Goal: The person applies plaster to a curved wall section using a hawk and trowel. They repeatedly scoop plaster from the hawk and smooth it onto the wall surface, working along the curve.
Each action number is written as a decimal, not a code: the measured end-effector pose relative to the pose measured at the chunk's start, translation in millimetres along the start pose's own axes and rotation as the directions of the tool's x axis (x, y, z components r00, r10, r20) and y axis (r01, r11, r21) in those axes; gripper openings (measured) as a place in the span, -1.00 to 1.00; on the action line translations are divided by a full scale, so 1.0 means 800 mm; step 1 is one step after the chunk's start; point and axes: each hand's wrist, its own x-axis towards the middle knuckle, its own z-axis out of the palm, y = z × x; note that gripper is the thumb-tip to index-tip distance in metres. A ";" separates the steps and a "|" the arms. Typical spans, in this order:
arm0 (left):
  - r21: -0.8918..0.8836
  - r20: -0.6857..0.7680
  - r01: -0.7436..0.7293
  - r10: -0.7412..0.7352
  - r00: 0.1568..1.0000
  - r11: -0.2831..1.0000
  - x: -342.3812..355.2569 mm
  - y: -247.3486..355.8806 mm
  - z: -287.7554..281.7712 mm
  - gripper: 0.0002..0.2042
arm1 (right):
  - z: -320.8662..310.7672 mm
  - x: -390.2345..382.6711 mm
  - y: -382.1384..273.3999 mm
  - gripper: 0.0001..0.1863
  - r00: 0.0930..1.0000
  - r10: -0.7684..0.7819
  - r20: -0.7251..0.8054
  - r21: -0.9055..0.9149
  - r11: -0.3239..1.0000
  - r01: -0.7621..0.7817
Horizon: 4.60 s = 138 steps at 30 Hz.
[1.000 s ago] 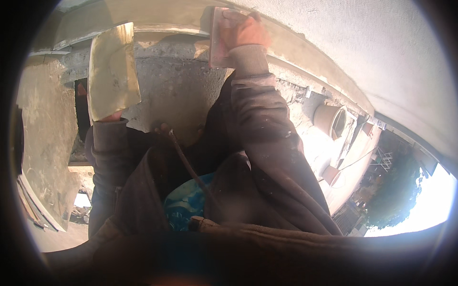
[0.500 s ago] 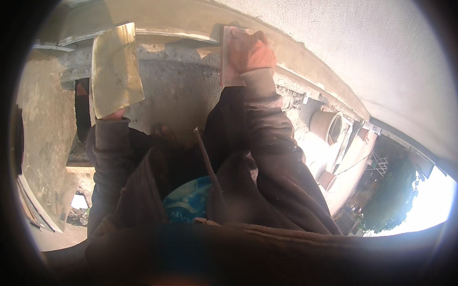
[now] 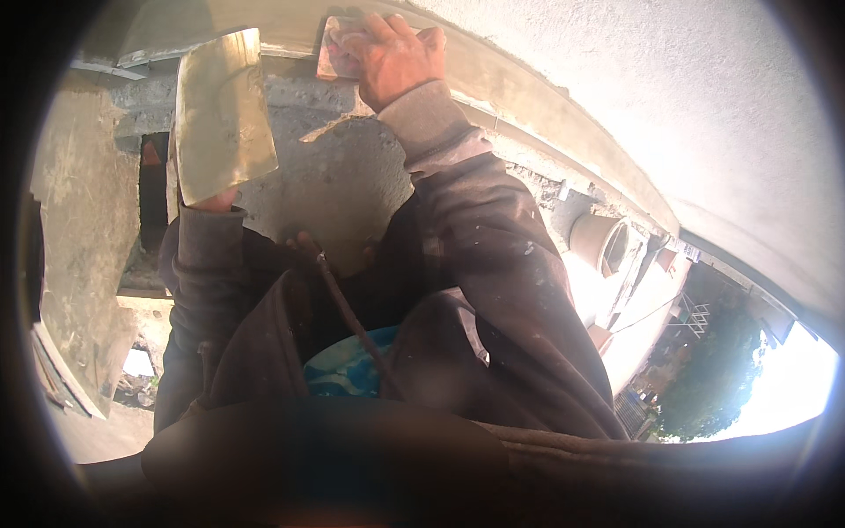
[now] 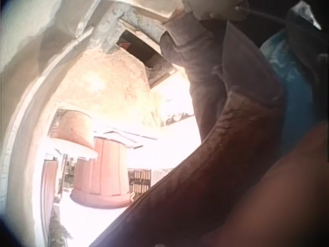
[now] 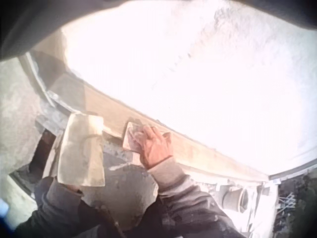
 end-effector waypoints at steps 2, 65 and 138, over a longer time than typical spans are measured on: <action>-0.066 0.058 0.015 -0.011 0.998 0.998 0.000 0.000 0.000 -0.62 | 0.006 0.007 0.024 -0.56 0.997 0.073 -0.003 -0.031 0.997 -0.074; 0.317 -0.044 0.095 -0.086 0.995 0.944 0.028 0.009 0.030 -0.46 | 0.033 0.017 -0.002 -0.51 0.968 0.246 -0.057 -0.026 0.969 -0.248; 0.416 -0.043 0.174 -0.171 0.984 0.893 0.063 0.036 0.039 -0.42 | 0.015 0.045 -0.049 -0.78 0.919 0.390 0.052 0.232 0.891 -0.391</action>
